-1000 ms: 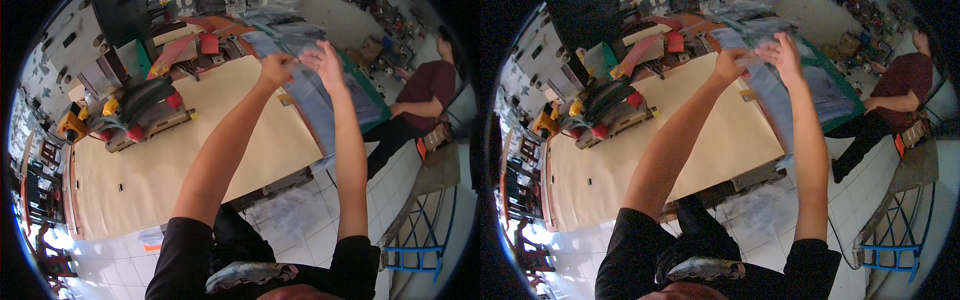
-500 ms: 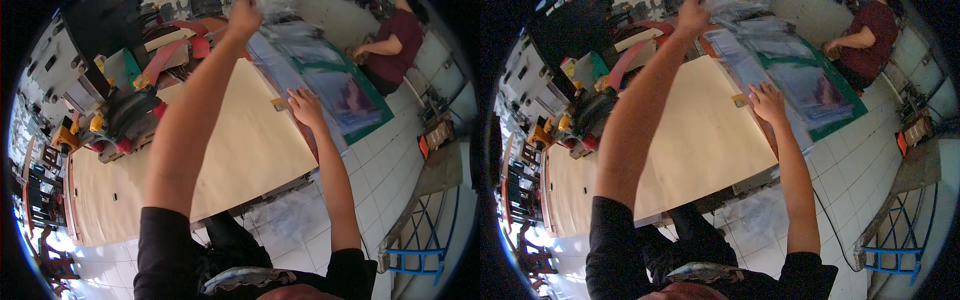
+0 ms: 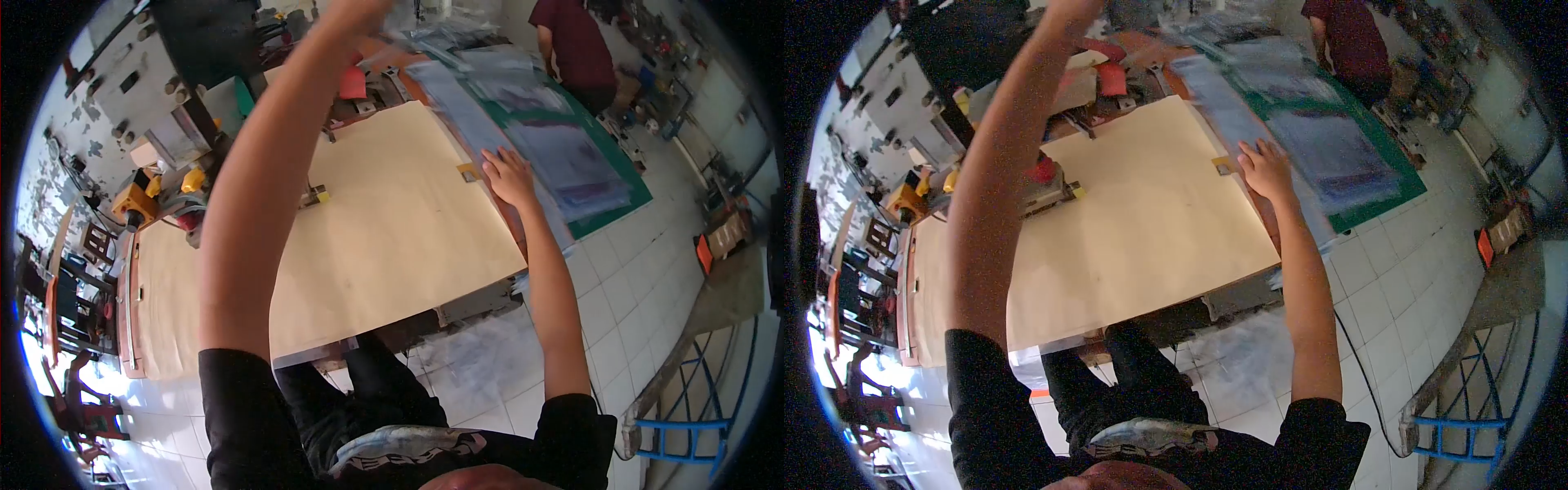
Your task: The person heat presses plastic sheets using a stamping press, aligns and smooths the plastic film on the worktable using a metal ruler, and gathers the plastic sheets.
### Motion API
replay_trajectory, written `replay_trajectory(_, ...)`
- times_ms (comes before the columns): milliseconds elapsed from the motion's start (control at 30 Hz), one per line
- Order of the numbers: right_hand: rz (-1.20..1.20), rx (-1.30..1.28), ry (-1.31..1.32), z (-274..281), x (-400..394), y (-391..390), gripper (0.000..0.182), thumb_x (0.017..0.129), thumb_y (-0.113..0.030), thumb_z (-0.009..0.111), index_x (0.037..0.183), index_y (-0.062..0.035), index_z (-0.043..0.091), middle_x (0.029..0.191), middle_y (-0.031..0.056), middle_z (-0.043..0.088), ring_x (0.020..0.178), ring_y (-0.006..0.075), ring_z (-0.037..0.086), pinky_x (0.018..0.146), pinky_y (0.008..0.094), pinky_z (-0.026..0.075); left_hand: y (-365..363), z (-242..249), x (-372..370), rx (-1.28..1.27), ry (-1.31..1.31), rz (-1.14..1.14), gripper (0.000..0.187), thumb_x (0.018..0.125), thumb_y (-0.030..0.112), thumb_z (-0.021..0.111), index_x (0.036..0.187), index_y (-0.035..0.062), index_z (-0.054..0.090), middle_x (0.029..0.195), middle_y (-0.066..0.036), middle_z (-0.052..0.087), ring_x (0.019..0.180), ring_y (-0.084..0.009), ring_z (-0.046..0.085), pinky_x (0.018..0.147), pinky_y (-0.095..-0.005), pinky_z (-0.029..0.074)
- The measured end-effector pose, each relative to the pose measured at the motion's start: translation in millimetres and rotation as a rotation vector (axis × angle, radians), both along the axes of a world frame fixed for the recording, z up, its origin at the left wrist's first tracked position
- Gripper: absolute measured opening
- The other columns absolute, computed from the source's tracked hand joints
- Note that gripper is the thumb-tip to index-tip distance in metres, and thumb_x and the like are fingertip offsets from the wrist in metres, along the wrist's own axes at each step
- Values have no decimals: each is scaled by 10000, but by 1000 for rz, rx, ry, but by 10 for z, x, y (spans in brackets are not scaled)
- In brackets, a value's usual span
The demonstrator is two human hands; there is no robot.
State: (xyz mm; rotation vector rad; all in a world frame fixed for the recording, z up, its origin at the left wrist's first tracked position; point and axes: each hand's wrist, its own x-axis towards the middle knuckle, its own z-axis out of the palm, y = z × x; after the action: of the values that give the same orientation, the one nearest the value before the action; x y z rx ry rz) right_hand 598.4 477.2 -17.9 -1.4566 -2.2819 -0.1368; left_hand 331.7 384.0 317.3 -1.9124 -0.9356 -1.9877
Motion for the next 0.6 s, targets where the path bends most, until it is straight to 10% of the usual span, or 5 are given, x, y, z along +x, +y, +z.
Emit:
replay_trajectory(167, 85, -60, 76, -43, 75, 112, 431, 944, -442, 430, 1306, -235, 541, 1403, 183, 429, 1326, 353, 354, 1081, 555, 210, -708, -940, 105, -259, 173, -189, 198, 846, 125, 606, 1006, 11, 586, 810, -203, 615, 773, -383, 621, 666, -417, 487)
replay_trajectory(333, 198, -2, 148, 288, -72, -175, 628, 931, -553, 409, 1264, -39, 553, 1297, 230, 512, 1191, 368, 492, 995, 475, 383, -1804, -1513, 150, -486, 261, -244, 197, 942, 79, 506, 1097, -24, 570, 1068, -173, 629, 942, -296, 633, 824, -358, 490)
replay_trajectory(433, 460, -1697, 1200, 559, -410, -935, 694, 920, -570, 441, 1181, 63, 553, 1066, 225, 632, 944, 342, 632, 863, 417, 499, -2157, -1779, 21, -569, 266, -411, 192, 944, 98, 505, 1080, -17, 576, 1170, -183, 598, 1045, -327, 606, 938, -414, 457)
replay_trajectory(600, 360, -1861, 1471, 580, -928, -1443, 666, 944, -515, 429, 1210, 89, 511, 1077, 230, 643, 996, 305, 646, 878, 412, 519, -2711, -2135, -264, -561, 251, -654, 196, 949, 160, 511, 1012, 8, 617, 1243, -247, 557, 1180, -383, 536, 1043, -512, 371)
